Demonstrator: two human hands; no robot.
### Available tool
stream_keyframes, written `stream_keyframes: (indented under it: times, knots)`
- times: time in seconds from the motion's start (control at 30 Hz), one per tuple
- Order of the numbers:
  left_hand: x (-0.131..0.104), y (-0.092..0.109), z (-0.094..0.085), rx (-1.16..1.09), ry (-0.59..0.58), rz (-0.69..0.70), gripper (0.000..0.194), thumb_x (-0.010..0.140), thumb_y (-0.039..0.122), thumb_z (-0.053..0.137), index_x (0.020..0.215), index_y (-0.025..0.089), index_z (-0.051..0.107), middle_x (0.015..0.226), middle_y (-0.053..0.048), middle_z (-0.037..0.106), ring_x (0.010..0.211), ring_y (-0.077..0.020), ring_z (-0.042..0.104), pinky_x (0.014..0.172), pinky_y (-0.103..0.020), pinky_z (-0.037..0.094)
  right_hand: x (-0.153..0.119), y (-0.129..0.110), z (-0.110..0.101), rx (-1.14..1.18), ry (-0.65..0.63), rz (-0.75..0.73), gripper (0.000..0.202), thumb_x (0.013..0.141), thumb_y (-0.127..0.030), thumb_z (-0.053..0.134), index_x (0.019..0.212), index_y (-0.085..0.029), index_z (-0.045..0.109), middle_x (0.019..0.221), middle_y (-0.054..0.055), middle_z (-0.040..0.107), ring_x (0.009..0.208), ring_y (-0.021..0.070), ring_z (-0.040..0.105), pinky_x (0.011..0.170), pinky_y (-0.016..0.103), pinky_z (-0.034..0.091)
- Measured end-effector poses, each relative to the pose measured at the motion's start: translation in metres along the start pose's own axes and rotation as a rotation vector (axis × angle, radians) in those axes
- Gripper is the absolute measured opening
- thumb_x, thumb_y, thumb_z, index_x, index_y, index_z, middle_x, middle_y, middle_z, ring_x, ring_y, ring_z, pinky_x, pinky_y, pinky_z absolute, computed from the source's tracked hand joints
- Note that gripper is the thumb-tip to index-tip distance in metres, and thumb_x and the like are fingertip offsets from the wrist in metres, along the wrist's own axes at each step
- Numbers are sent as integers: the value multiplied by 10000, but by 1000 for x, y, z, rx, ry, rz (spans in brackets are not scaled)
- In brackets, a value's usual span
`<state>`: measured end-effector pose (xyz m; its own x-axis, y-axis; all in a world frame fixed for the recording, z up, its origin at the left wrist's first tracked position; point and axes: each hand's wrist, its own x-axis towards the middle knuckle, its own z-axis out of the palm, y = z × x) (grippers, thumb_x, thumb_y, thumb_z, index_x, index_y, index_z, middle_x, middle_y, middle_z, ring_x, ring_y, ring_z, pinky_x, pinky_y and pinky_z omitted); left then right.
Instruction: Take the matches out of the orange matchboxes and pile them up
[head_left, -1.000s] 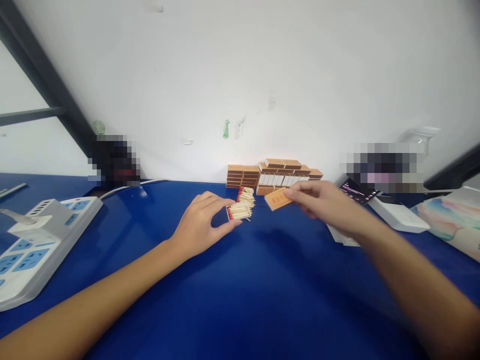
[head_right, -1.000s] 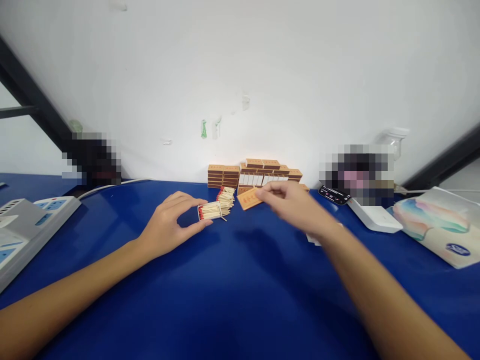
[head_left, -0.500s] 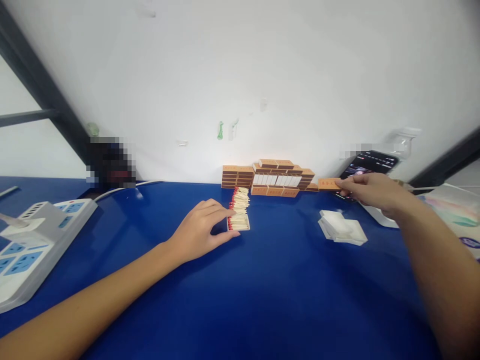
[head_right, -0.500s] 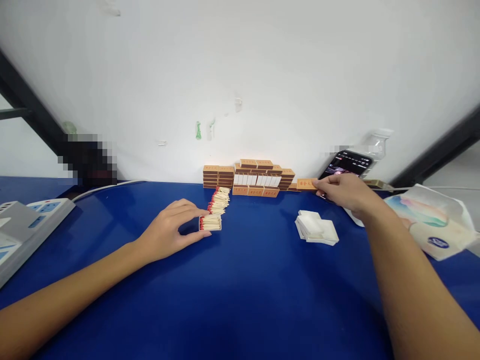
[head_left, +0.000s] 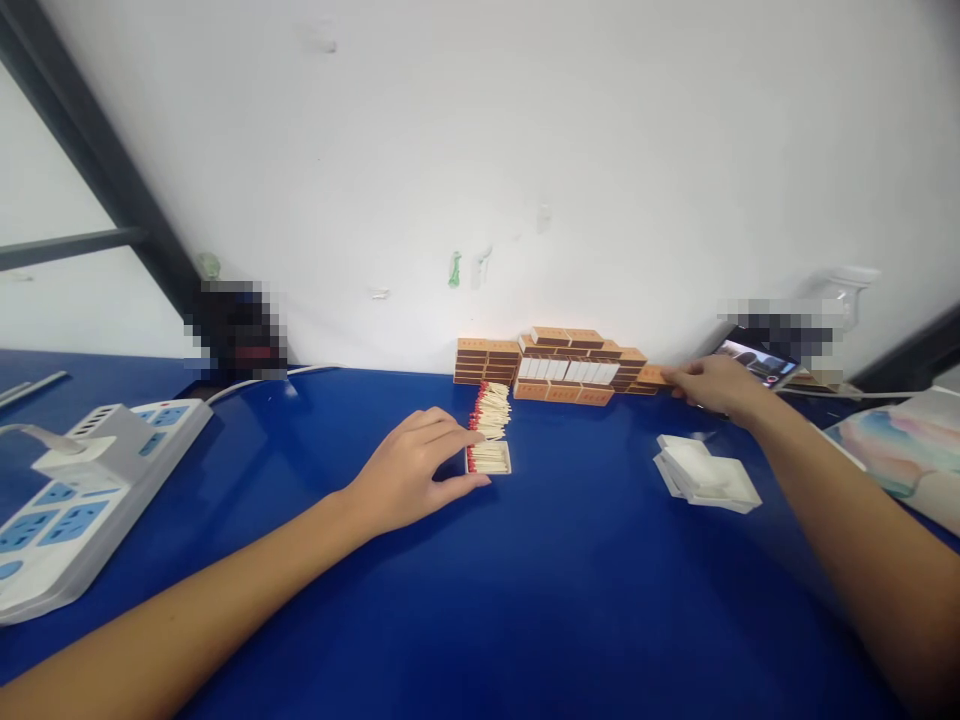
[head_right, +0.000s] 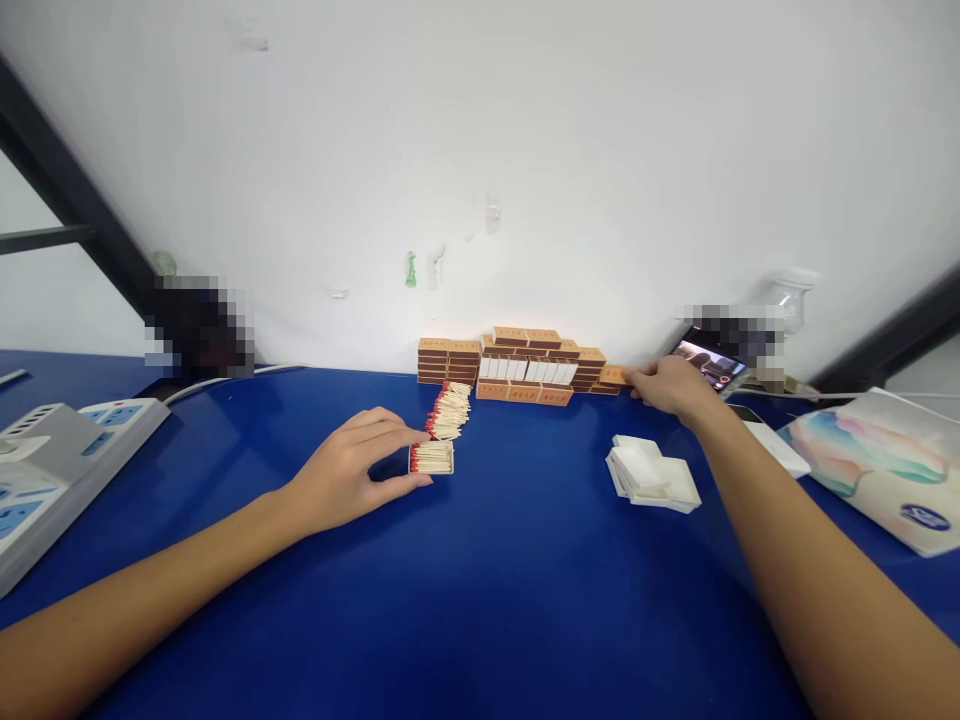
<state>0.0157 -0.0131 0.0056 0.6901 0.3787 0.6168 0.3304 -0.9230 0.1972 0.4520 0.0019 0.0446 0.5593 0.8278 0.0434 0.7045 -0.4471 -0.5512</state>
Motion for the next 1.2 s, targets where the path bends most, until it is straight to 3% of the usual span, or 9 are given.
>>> stream_keyframes:
  times: [0.3, 0.53, 0.83, 1.07, 1.2]
  knots:
    - [0, -1, -1, 4, 2, 11, 345, 967, 404, 728, 1229, 188, 668, 1032, -61, 766, 999, -226, 671, 912, -416, 555, -2, 6, 11, 81, -28, 19, 334, 968, -257, 603, 675, -107, 665, 677, 148, 673, 552, 146, 567, 591, 359, 388]
    - [0, 0, -1, 12, 12, 33, 345, 966, 406, 730, 1223, 184, 666, 1026, -62, 764, 993, -232, 672, 896, -415, 556, 1, 8, 19, 70, -20, 56, 173, 955, -266, 652, 904, -108, 701, 792, 135, 746, 540, 162, 615, 534, 279, 441]
    - [0, 1, -1, 8, 0, 30, 357, 963, 395, 736, 1231, 170, 667, 1020, -51, 758, 991, -215, 661, 894, -398, 555, -3, 8, 19, 47, -10, 3, 219, 994, -272, 614, 1066, -88, 709, 972, 173, 788, 571, 159, 645, 563, 282, 470]
    - [-1, -1, -1, -1, -3, 22, 365, 969, 414, 723, 1248, 185, 668, 1049, -59, 761, 1011, -222, 666, 916, -401, 560, -9, 7, 22, 17, -58, -82, 280, 1002, -247, 609, 1168, -32, 677, 953, 215, 779, 601, 167, 667, 635, 297, 478]
    - [-1, -1, -1, -5, 1, 22, 367, 965, 414, 728, 1247, 186, 673, 1050, -58, 762, 1011, -219, 665, 921, -406, 566, -6, 8, 10, -74, -33, -109, 335, 990, -298, 625, 1175, -28, 693, 830, 188, 768, 636, 205, 669, 658, 332, 455]
